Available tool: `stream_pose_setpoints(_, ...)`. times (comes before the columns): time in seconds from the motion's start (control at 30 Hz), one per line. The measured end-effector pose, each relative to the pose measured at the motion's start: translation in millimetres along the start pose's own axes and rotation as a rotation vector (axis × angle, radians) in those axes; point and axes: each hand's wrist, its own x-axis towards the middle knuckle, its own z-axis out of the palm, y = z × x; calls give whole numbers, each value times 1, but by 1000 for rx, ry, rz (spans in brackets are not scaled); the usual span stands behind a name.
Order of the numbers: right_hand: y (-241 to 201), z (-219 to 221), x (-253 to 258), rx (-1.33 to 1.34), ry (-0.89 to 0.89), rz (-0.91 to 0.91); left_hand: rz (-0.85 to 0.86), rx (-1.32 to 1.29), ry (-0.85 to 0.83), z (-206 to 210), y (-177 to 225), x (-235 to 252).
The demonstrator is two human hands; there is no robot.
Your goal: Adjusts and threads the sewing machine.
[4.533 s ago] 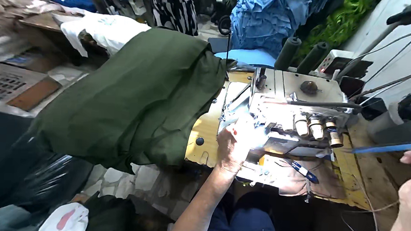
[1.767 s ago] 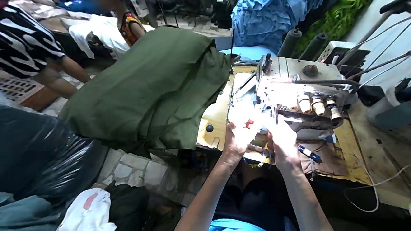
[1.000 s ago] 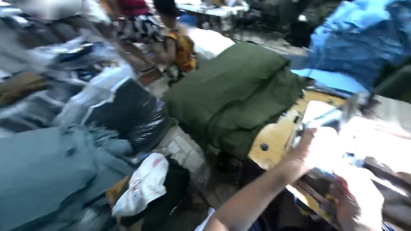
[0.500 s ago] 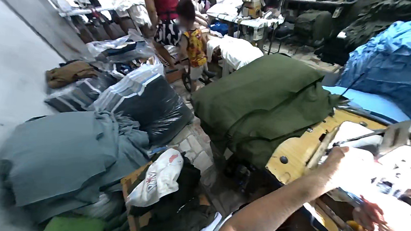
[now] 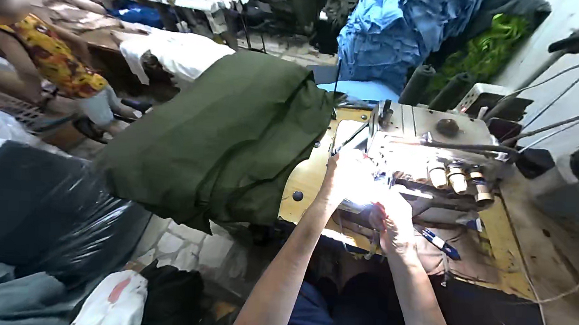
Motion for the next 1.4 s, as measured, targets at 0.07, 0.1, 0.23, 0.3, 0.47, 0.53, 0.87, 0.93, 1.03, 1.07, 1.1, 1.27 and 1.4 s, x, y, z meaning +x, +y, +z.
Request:
stream_pose_setpoints(0.07,1,0,0,9,-5,-9,-22,-26,-5,0,1,1)
stream_pose_setpoints(0.1,0,1,0,8,0,-7,-20,12,-13,0,-1,3)
stream_pose_setpoints(0.23,2,0,0,1,-8,-22,71,222,-54,-1,-6,3)
stream_pose_setpoints(0.3,3,-1,1,-7,-11,-26,100,232,-62,-1,-8,3)
stream_pose_setpoints(0.47,1,0,-1,9,3,-7,33,136,-34,-4,-7,-2)
stream_pose_setpoints(0.53,2,0,-1,17,1,-8,16,80,-41,-4,-8,1)
stream_pose_setpoints(0.87,3,0,0,18,2,-26,38,82,-27,0,-8,4)
stream_pose_setpoints(0.93,3,0,-1,32,0,-23,-33,50,-25,0,-2,5)
stream_pose_setpoints(1.03,5,-2,-2,47,-18,-41,3,122,-38,-2,0,3)
stream_pose_setpoints(1.07,6,-3,-2,52,-20,-51,14,119,-38,-3,-2,2)
stream_pose_setpoints(1.1,6,-3,-2,57,-21,-59,16,115,-34,-3,-3,1)
stream_pose_setpoints(1.27,5,-5,-2,15,19,-45,-11,10,12,-1,-8,-1)
stream_pose_setpoints(1.4,-1,-9,-13,-11,-9,-10,-52,-60,-64,7,-22,-16)
